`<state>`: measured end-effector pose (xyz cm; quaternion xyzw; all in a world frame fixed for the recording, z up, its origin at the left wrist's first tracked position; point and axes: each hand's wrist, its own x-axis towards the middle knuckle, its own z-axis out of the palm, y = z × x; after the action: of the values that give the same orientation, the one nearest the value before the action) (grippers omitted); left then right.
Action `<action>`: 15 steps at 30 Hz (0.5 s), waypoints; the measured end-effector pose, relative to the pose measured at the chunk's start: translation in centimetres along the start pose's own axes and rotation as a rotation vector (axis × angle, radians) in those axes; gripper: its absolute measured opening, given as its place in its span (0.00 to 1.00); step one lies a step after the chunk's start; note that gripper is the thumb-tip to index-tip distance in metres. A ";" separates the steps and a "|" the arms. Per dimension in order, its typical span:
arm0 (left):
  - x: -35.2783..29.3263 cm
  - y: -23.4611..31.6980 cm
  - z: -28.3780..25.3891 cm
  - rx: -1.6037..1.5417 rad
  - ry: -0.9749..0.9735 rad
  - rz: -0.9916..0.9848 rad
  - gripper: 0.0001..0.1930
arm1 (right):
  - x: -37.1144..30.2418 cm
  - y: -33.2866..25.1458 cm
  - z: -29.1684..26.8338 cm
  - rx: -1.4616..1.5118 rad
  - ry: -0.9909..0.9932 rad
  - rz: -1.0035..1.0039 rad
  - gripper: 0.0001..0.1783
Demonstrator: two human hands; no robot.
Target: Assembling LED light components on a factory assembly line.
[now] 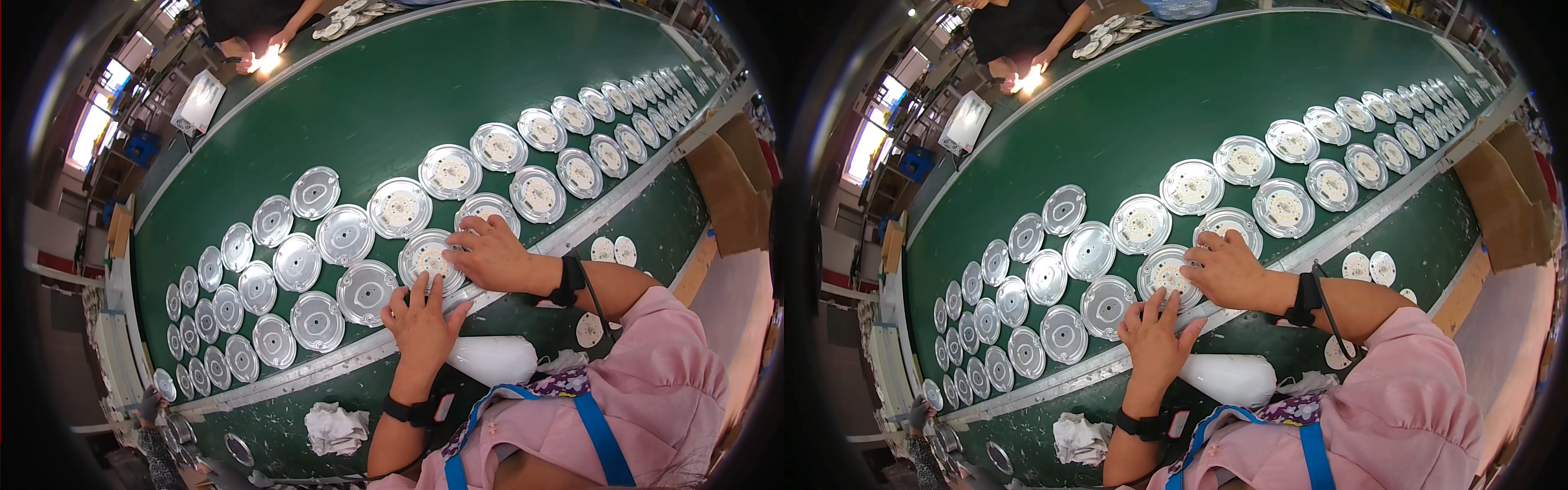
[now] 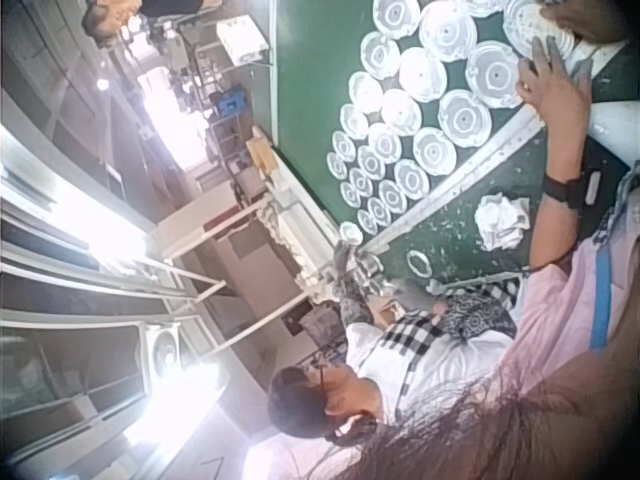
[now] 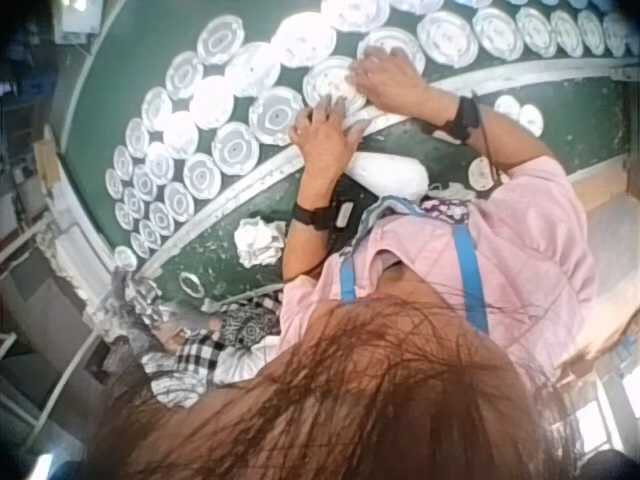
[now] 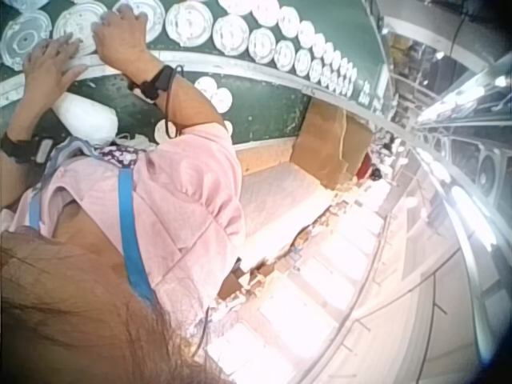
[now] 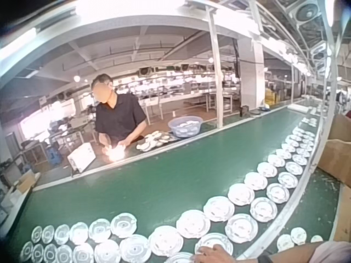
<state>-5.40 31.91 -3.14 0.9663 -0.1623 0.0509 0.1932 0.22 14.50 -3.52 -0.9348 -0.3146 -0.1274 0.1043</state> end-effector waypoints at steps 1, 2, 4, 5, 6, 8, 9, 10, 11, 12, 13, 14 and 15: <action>0.0 0.0 -0.1 -0.004 -0.003 -0.002 0.27 | 0.0 -0.1 0.0 0.007 -0.007 0.004 0.13; 0.0 0.0 -0.2 -0.003 -0.002 0.001 0.27 | -0.1 -0.1 -0.1 0.013 -0.012 0.007 0.14; 0.1 -0.1 -0.2 0.000 0.003 0.004 0.24 | -0.1 0.1 -0.5 0.070 -0.028 0.016 0.16; 0.1 -0.2 -0.2 0.000 0.003 0.006 0.24 | -0.1 0.3 -0.8 0.127 -0.042 0.025 0.18; 0.0 -0.5 -0.2 -0.086 0.053 0.032 0.23 | -0.2 0.5 -1.3 0.125 -0.040 0.028 0.18; -0.3 -1.0 -0.3 -0.174 0.101 0.065 0.21 | -0.9 1.2 -2.7 0.149 0.014 0.047 0.20; -0.6 -1.2 -0.5 -0.205 0.119 0.039 0.20 | -1.7 1.7 -3.5 0.145 0.019 0.052 0.20; -0.9 -1.6 -0.7 -0.235 0.137 0.008 0.18 | -2.6 2.3 -4.1 0.149 0.027 0.066 0.21; -1.2 -1.9 -0.7 -0.234 0.137 0.011 0.18 | -3.7 2.9 -4.7 0.153 0.035 0.080 0.22; -1.5 -2.0 -0.7 -0.195 0.153 -0.016 0.18 | -5.0 3.5 -5.9 0.147 0.001 0.124 0.23; -1.7 -2.1 -0.7 -0.152 0.169 -0.050 0.17 | -6.3 4.1 -6.9 0.148 -0.034 0.163 0.24; -1.8 -2.1 -0.7 -0.148 0.170 -0.049 0.17 | -7.9 4.6 -7.6 0.099 -0.039 0.206 0.24; -1.7 -1.9 -0.7 -0.146 0.152 -0.044 0.17 | -9.6 4.9 -8.5 0.043 -0.040 0.252 0.25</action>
<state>-6.44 34.32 -3.48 0.9463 -0.1293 0.1076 0.2760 -5.58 2.92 1.05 -0.9669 -0.1991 -0.0879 0.1334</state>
